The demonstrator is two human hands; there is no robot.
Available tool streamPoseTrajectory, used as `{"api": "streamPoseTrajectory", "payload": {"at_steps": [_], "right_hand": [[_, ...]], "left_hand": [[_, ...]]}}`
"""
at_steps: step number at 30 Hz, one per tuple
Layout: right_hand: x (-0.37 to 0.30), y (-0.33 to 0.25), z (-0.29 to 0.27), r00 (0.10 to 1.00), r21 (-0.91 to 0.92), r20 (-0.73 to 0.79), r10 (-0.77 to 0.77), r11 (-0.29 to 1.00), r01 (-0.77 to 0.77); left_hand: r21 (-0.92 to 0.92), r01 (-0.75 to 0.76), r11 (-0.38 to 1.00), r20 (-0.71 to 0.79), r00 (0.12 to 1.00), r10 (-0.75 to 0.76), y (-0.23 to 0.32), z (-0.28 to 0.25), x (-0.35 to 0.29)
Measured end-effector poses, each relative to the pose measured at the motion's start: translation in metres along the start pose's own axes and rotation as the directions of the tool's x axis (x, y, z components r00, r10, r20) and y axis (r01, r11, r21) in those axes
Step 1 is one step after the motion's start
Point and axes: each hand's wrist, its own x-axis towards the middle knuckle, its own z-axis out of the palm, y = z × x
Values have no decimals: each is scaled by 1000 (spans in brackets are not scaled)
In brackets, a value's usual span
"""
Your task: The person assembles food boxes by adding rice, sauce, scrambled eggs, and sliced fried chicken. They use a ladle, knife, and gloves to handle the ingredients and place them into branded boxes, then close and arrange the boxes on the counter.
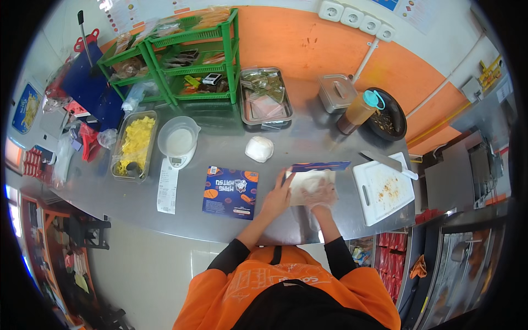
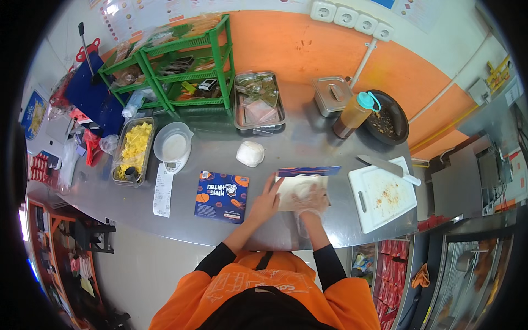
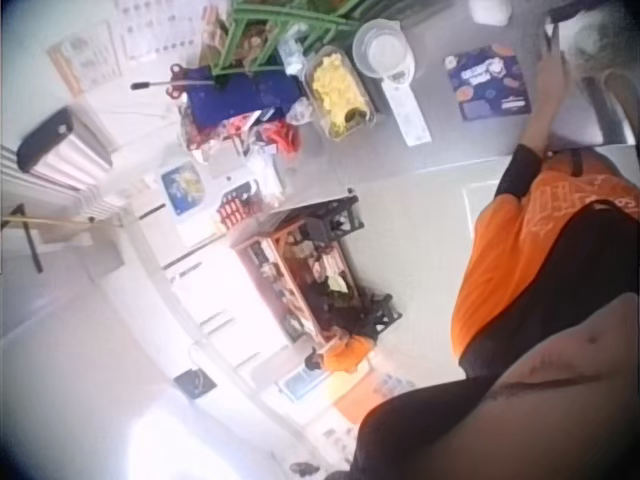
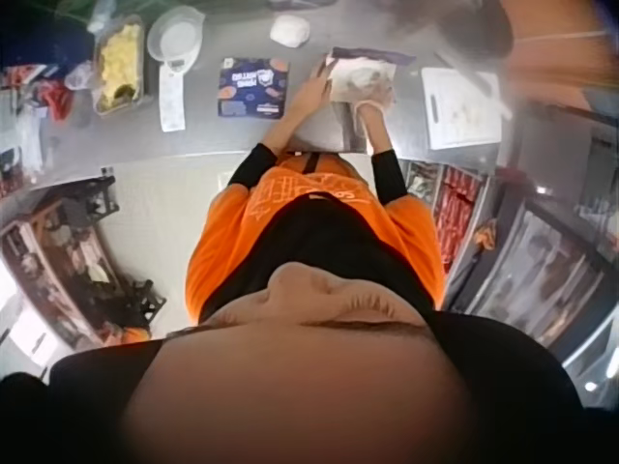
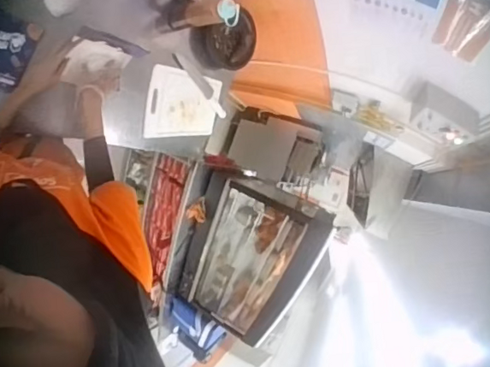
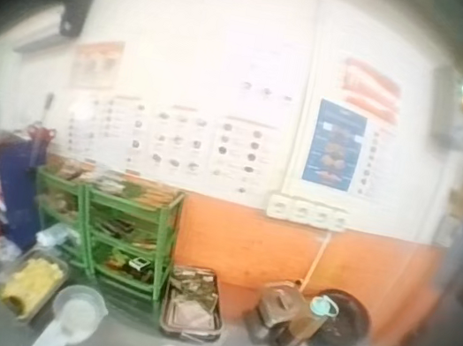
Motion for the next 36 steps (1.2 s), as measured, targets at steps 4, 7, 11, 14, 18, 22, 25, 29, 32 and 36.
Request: {"api": "streamPoseTrajectory", "payload": {"at_steps": [4, 7, 11, 14, 18, 22, 25, 29, 32, 36], "right_hand": [[15, 1, -24, 999, 54, -53, 11, 998, -9], [17, 13, -33, 994, 77, -99, -43, 996, 51], [18, 30, -2, 956, -69, -229, -185, 982, 174], [-59, -9, -45, 961, -60, -85, -263, 964, 259], [-71, -52, -37, 591, 141, 156, -791, 610, 780], [-78, -92, 12, 611, 148, 13, -791, 606, 781], [-82, -113, 28, 648, 452, -63, -759, 557, 697], [-68, -136, 54, 687, 862, -41, -725, 322, 391], [-75, -151, 41, 607, 864, -117, -786, 221, 453], [-106, -162, 13, 455, 723, -464, -760, -28, 690]], "left_hand": [[229, -73, 971, -316, 937, 145, -24, -23, 2], [438, 319, 840, -489, 869, -75, -30, -41, -13], [494, 496, 714, -409, 857, -313, -66, -59, -36], [588, 454, 669, -386, 885, -261, -84, -59, -51], [627, 311, 714, -202, 950, -237, -66, -81, -51], [606, 223, 764, -114, 974, -194, -71, -105, -50], [518, 55, 854, -94, 996, -6, -89, -119, -52], [344, 41, 938, -27, 999, -34, -69, -150, -62], [301, -26, 953, -85, 995, 54, -63, -170, -72], [-5, -103, 995, -169, 980, 100, -15, -207, -123]]}}
